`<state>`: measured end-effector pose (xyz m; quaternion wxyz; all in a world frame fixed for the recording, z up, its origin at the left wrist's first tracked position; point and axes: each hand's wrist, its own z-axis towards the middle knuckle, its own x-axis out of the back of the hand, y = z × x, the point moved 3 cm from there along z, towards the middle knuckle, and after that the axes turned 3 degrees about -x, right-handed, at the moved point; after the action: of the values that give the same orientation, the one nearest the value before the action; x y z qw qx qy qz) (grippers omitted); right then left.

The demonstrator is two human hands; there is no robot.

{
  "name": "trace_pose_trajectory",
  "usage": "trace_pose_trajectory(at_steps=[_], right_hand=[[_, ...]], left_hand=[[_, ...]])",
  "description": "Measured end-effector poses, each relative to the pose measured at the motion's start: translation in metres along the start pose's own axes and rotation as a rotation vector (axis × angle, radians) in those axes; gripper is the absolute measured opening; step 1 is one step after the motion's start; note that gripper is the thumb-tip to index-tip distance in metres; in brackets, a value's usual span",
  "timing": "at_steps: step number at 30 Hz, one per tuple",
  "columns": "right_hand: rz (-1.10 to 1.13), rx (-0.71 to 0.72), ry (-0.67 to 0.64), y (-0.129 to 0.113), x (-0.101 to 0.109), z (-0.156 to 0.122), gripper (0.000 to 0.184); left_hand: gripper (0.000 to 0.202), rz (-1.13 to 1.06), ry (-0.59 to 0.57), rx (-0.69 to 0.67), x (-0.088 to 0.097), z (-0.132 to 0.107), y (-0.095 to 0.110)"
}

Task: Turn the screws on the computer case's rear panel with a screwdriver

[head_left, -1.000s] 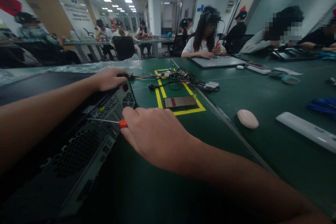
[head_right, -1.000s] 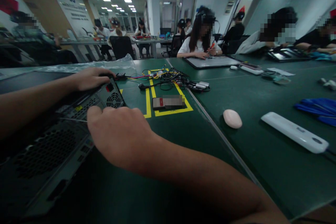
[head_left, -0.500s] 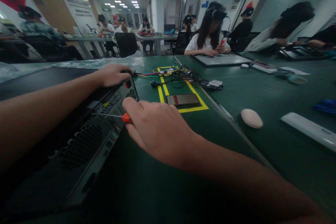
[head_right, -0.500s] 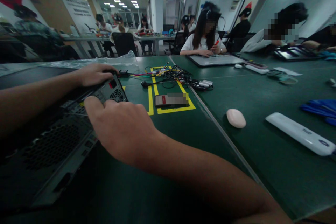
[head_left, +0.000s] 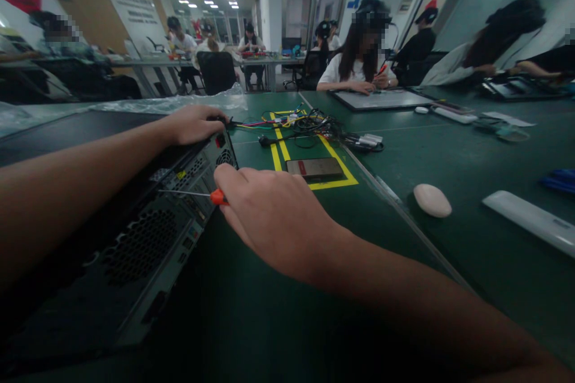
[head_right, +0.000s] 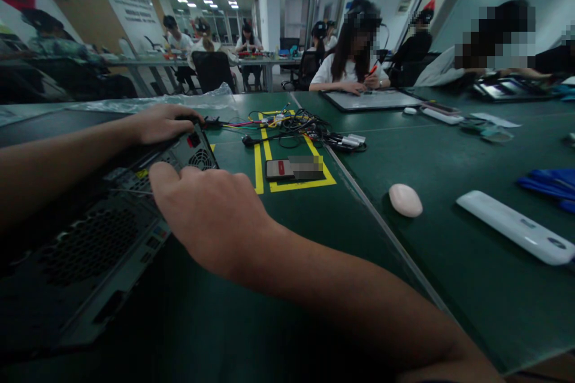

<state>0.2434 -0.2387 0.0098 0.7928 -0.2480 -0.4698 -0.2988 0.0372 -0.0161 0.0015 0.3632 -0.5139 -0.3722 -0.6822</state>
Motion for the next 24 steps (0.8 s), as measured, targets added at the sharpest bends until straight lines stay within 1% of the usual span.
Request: trace_pose_trajectory(at_steps=[8,13,20,24], right_hand=[[-0.018,-0.037,-0.029,-0.0010,0.0010,0.0015,0.014],[-0.028,-0.021,-0.006,-0.0013,0.0006,0.0014,0.014],[-0.054,-0.026,0.013,-0.0013,0.0015,0.0003,0.012],[-0.062,-0.023,0.024,-0.0006,0.0033,0.0003,0.015]], left_hand=[[0.065,0.003,0.000,-0.014,-0.0002,-0.0001,-0.0007],[0.065,0.014,0.003,-0.018,-0.0008,0.0004,-0.0017],[0.065,0.051,-0.024,-0.003,0.0002,-0.0002,0.0008],[0.064,0.053,-0.024,0.000,0.0008,-0.0008,0.0015]])
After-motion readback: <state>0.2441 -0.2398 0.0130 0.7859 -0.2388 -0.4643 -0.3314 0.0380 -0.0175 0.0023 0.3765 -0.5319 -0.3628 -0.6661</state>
